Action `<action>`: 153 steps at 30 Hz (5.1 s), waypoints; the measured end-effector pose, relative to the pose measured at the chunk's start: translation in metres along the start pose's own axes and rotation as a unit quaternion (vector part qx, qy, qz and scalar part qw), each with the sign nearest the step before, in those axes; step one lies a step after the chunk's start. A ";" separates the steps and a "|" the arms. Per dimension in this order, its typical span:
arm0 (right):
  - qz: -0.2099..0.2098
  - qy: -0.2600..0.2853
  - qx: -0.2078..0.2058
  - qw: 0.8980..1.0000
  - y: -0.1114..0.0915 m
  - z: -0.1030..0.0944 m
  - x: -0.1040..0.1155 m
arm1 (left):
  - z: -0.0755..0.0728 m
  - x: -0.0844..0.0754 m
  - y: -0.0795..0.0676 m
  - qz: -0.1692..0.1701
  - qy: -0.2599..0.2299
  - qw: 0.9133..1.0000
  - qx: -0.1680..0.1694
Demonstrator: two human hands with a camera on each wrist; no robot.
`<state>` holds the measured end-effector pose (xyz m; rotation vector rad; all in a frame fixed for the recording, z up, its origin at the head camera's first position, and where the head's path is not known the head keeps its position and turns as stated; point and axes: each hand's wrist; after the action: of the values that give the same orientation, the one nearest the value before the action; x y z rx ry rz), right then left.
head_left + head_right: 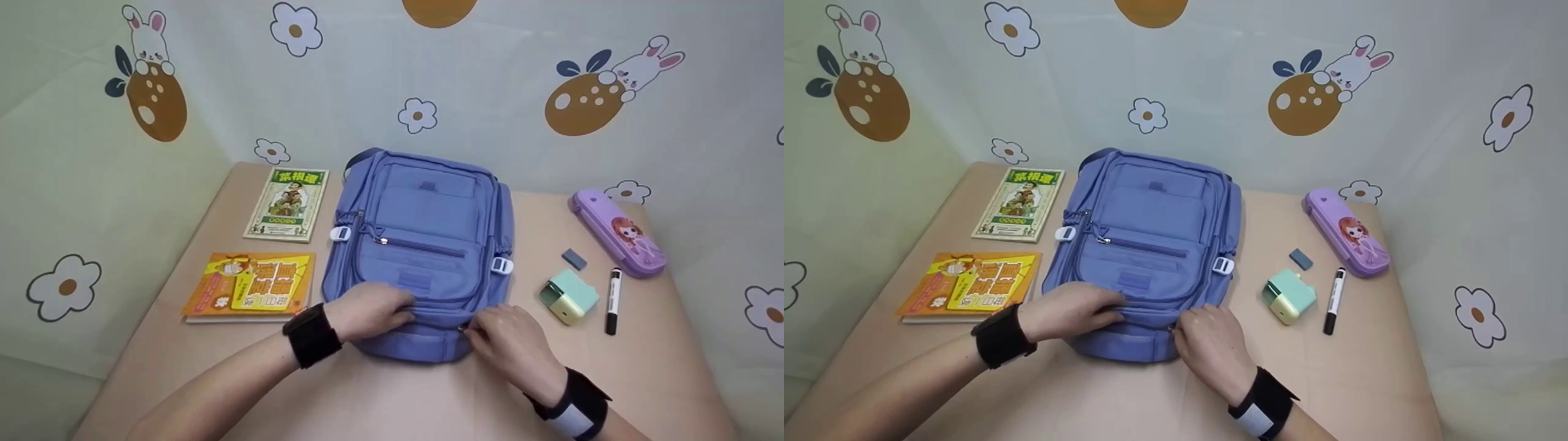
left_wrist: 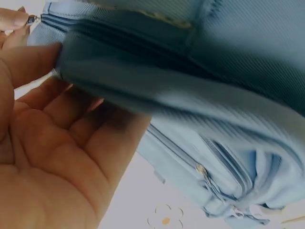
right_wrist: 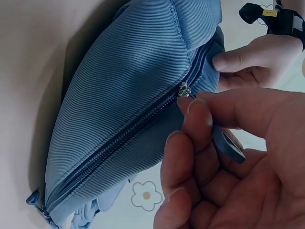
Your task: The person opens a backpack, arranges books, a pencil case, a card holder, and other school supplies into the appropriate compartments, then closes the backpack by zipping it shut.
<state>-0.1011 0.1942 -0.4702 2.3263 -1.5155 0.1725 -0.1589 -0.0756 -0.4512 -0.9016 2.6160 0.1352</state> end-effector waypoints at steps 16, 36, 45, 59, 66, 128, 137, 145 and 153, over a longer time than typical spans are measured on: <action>-0.008 -0.001 -0.026 1.000 -0.007 -0.001 -0.006 | -0.008 0.039 -0.047 0.005 0.060 0.997 -0.039; -0.018 0.011 -0.019 1.000 0.001 -0.001 0.021 | -0.005 0.023 -0.023 -0.006 0.072 0.996 -0.059; -0.094 -0.002 -0.025 0.995 0.023 0.019 0.054 | 0.001 0.019 -0.014 -0.001 0.069 0.995 -0.067; -0.098 0.049 -0.055 0.993 0.022 0.005 0.024 | 0.000 0.019 -0.016 -0.006 0.054 0.997 -0.062; -0.085 0.068 -0.059 0.992 0.012 -0.007 -0.036 | 0.000 0.021 -0.017 -0.003 0.040 0.997 -0.064; -0.098 0.106 -0.062 0.987 0.014 0.019 -0.036 | 0.029 -0.001 -0.057 -0.002 0.194 0.969 -0.155; -0.095 0.105 -0.072 0.987 0.012 0.015 -0.037 | 0.021 0.019 -0.076 -0.061 0.186 0.968 -0.155; -0.096 0.100 -0.058 0.989 0.012 0.013 -0.033 | 0.025 0.026 -0.077 -0.086 0.106 0.977 -0.166; -0.094 0.076 -0.035 0.992 0.011 0.012 -0.025 | 0.025 0.027 -0.075 -0.094 0.075 0.981 -0.149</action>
<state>-0.1232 0.2075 -0.4867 2.3252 -1.2044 0.2383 -0.1254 -0.1452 -0.4821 -1.3025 2.6728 0.4339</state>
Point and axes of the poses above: each hand's wrist, its own y-axis towards the middle knuckle, its own z-axis out of the palm, x = y × z, and after that the axes turned 5 degrees about z, right-handed
